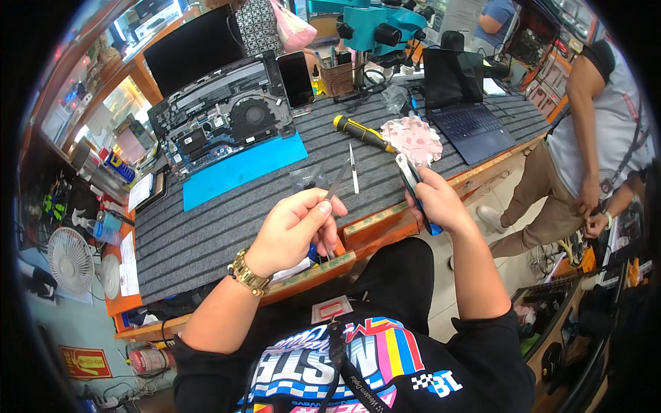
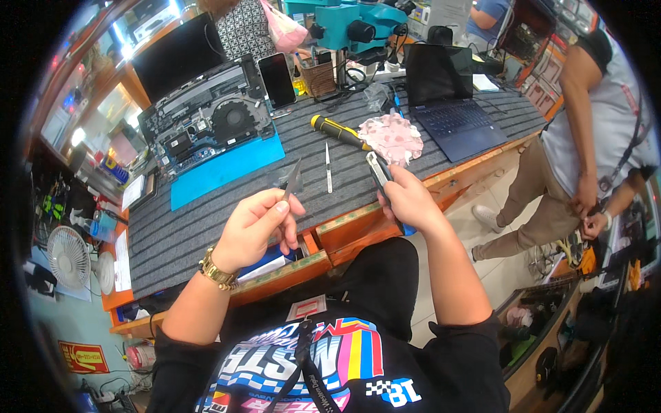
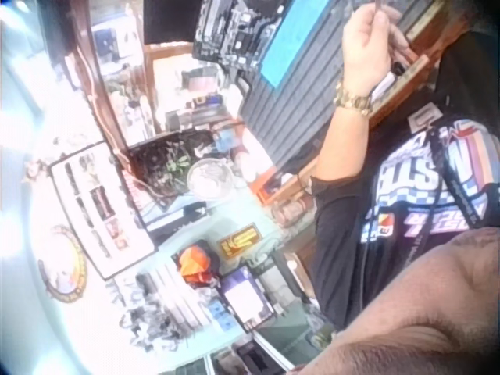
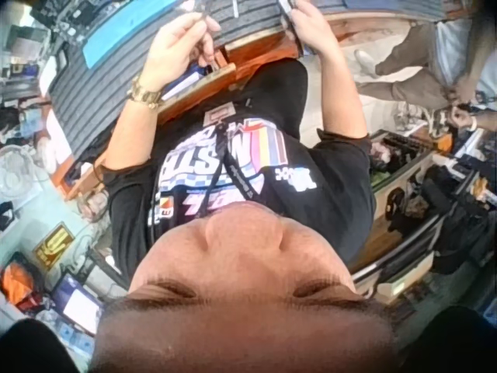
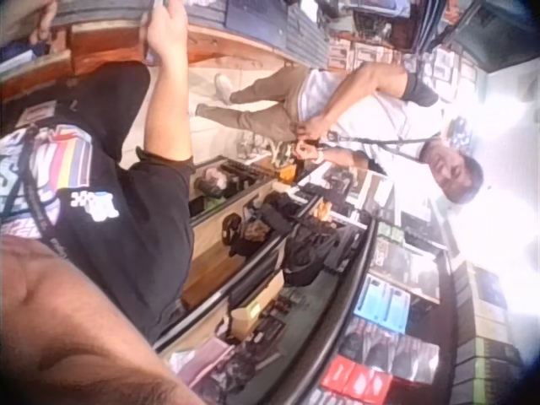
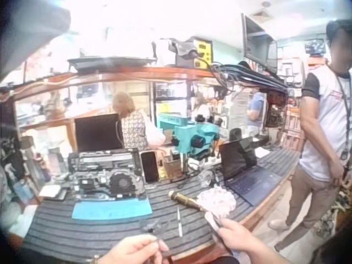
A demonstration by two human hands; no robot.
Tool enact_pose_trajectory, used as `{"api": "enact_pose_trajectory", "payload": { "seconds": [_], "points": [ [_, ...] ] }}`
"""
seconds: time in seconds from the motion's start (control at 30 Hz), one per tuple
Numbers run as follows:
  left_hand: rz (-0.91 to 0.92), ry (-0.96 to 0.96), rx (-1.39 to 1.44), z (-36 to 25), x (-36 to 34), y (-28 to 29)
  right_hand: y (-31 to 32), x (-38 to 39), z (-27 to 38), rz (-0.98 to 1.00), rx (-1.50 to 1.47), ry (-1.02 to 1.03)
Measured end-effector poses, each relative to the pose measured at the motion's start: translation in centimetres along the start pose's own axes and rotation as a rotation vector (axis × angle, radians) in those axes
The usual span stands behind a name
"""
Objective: The person works on a laptop motherboard by using tweezers to manipulate small components and applying thermal paste or adhesive from a tube.
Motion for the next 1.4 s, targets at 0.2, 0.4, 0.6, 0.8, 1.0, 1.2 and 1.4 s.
{"api": "enact_pose_trajectory", "payload": {
  "seconds": [0.2, 0.4, 0.6, 0.8, 1.0, 1.2, 1.4],
  "points": [
    [-0.053, 0.026, -0.085, 0.8, 3.4, 1.5, 0.4, -3.9, 2.3, -0.237, 0.803, 0.390],
    [-0.113, 0.051, -0.076, 2.1, 5.7, 1.9, -0.2, -8.9, 7.0, -0.242, 0.946, 0.267],
    [-0.110, 0.013, -0.037, 2.7, 5.2, 2.2, -0.6, -12.8, 4.9, -0.370, 1.211, 0.417],
    [-0.121, 0.041, -0.216, 2.5, 5.7, 2.1, -10.3, -1.2, 7.2, 0.478, 0.108, 0.385],
    [-0.116, -0.113, -0.464, 1.0, 5.8, 1.4, -12.2, 2.2, 8.1, 0.477, 0.597, 0.740],
    [-0.204, -0.217, -0.614, 1.2, 8.1, 3.1, -8.0, 5.0, 5.4, 0.292, 0.447, 0.422],
    [-0.275, -0.227, -0.754, 1.5, 9.2, 9.0, -5.4, 11.7, -14.0, 0.685, 0.833, -0.531]
  ]
}}
Point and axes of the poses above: each hand's wrist, its own x-axis away from the middle knuckle, its own y-axis out of the back of the hand, z = x × y, the point moved 2 cm from there along -x, towards the middle knuckle, and after that the axes turned 8 degrees about -x, right-handed, at the moved point
